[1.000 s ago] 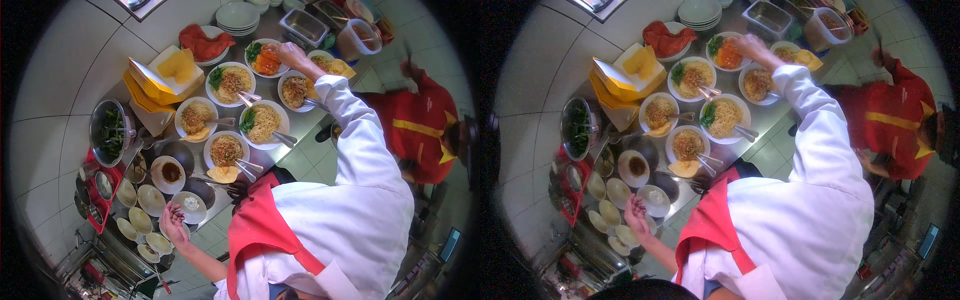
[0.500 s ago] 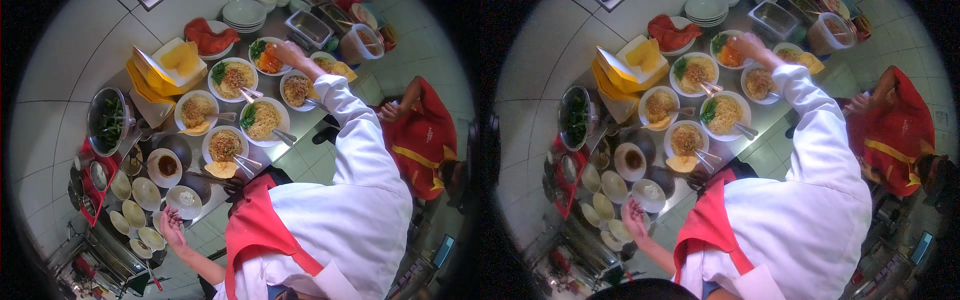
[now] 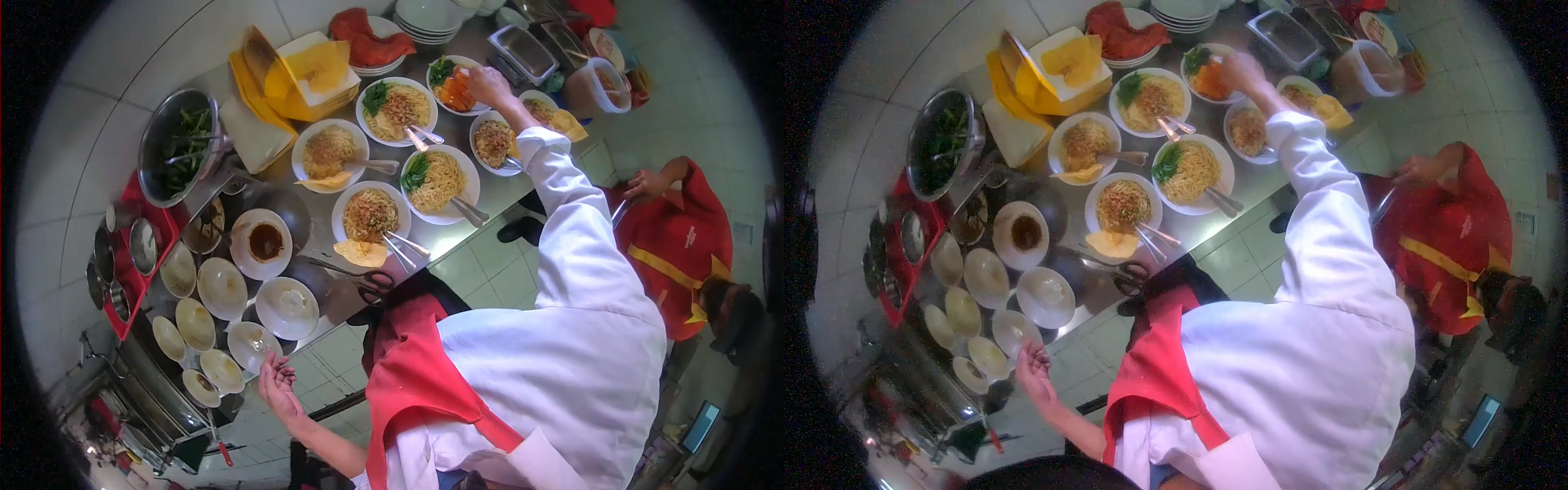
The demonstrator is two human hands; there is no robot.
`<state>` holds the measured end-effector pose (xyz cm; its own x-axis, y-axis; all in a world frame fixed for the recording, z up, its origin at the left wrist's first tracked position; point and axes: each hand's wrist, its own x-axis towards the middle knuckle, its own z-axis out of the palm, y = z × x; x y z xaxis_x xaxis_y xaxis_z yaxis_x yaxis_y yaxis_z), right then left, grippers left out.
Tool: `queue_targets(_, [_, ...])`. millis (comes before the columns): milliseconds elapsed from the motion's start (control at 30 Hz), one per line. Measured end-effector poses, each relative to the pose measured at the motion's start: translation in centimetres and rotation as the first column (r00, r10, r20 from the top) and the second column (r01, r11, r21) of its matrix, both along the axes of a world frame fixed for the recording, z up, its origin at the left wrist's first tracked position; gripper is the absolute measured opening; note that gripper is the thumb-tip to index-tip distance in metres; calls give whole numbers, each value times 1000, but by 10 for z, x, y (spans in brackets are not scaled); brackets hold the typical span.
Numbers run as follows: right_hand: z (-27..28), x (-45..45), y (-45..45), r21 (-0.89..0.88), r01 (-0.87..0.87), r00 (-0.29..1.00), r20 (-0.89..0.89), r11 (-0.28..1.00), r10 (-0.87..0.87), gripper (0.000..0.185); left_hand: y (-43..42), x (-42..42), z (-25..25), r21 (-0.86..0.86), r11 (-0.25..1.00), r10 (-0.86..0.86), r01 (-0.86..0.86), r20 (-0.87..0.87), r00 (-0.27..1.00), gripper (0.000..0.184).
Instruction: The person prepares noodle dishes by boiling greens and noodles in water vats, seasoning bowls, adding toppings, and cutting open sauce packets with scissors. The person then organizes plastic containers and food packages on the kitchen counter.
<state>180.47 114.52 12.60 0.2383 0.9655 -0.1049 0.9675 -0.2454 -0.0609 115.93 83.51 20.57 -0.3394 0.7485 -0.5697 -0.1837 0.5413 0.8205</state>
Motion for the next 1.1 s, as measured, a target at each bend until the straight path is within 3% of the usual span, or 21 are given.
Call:
queue_targets(67, [1, -15, -9, 101, -31, 999, 18, 994, 30, 38, -22, -14, -4, -48, 998, 46, -46, -10, 999, 38])
queue_targets(100, [13, -21, -9, -48, -60, 993, 102, 997, 65, 36, -36, -22, -5, -59, 993, 104, -105, -31, 994, 38])
queue_targets(167, [-13, 9, -7, 19, -226, 959, 182, 974, 219, 31, -55, -34, -13, -122, 978, 171, -169, 6, 985, 35])
queue_targets(200, [-47, 44, -6, 280, -350, 937, 91, 894, 338, 30, -66, -41, -17, -132, 974, 181, -182, -17, 983, 34])
queue_targets(267, [-19, -1, -24, 380, -129, 918, -304, 916, 255, 31, -85, -49, -14, -167, 958, 235, -235, -20, 972, 30])
queue_targets(367, [16, -115, -68, 309, 100, 427, -872, 946, 239, 32, -129, -84, -44, -128, 970, 212, -206, 34, 977, 28])
queue_targets(433, [30, -212, -111, 200, -57, 183, -961, 978, 207, 33, -167, -111, -65, -125, 960, 258, -251, 43, 965, 27])
queue_targets(533, [39, -388, -198, -109, -357, 236, -971, 928, -23, 32, -235, -158, -116, -146, 962, 234, -230, 13, 972, 31])
queue_targets(567, [43, -451, -230, -219, -444, 303, -949, 869, -84, 33, -265, -166, -130, -155, 944, 286, -292, -56, 957, 29])
queue_targets(600, [65, -534, -279, -248, -497, 474, -880, 832, 21, 21, -294, -169, -147, -160, 923, 334, -350, -120, 935, 28])
queue_targets(667, [27, -634, -341, -246, -706, 124, -966, 664, -225, 13, -369, -182, -190, -208, 898, 334, -389, -256, 907, 30])
queue_targets(700, [-21, -680, -356, -69, -856, 85, -996, 513, 7, 17, -411, -184, -216, -260, 879, 318, -400, -307, 897, 31])
queue_targets(733, [-51, -729, -376, -168, -826, 198, -980, 538, -2, 22, -458, -181, -240, -173, 916, 247, -362, -468, 849, 30])
queue_targets(767, [-67, -778, -391, -94, -806, 205, -970, 585, 127, 24, -501, -175, -254, -97, 947, 181, -305, -623, 761, 31])
queue_targets(833, [-129, -864, -408, 108, -745, 229, -886, 658, 404, 27, -588, -139, -260, -274, 768, 453, -579, -405, 794, 29])
queue_targets(933, [-236, -971, -400, 472, -692, 124, -668, 546, 734, 33, -713, -69, -276, -526, 376, 834, -762, -167, 527, 25])
queue_targets(967, [-235, -985, -396, 355, -771, 129, -726, 529, 676, 35, -724, -45, -261, -592, 291, 844, -751, -210, 493, 27])
queue_targets(1000, [-229, -991, -394, 232, -834, 150, -777, 500, 611, 36, -780, -10, -280, -644, 384, 822, -661, -88, 563, 31])
queue_targets(1033, [-241, -992, -401, 204, -832, 182, -778, 516, 601, 36, -784, 5, -277, -798, 88, 923, -597, -160, 349, 36])
queue_targets(1067, [-253, -990, -408, 231, -783, 292, -683, 578, 669, 38, -739, 5, -230, -798, 26, 944, -602, -178, 277, 37])
queue_targets(1100, [-262, -985, -413, 272, -733, 403, -566, 624, 719, 40, -741, 24, -235, -828, 1, 957, -561, -161, 240, 37])
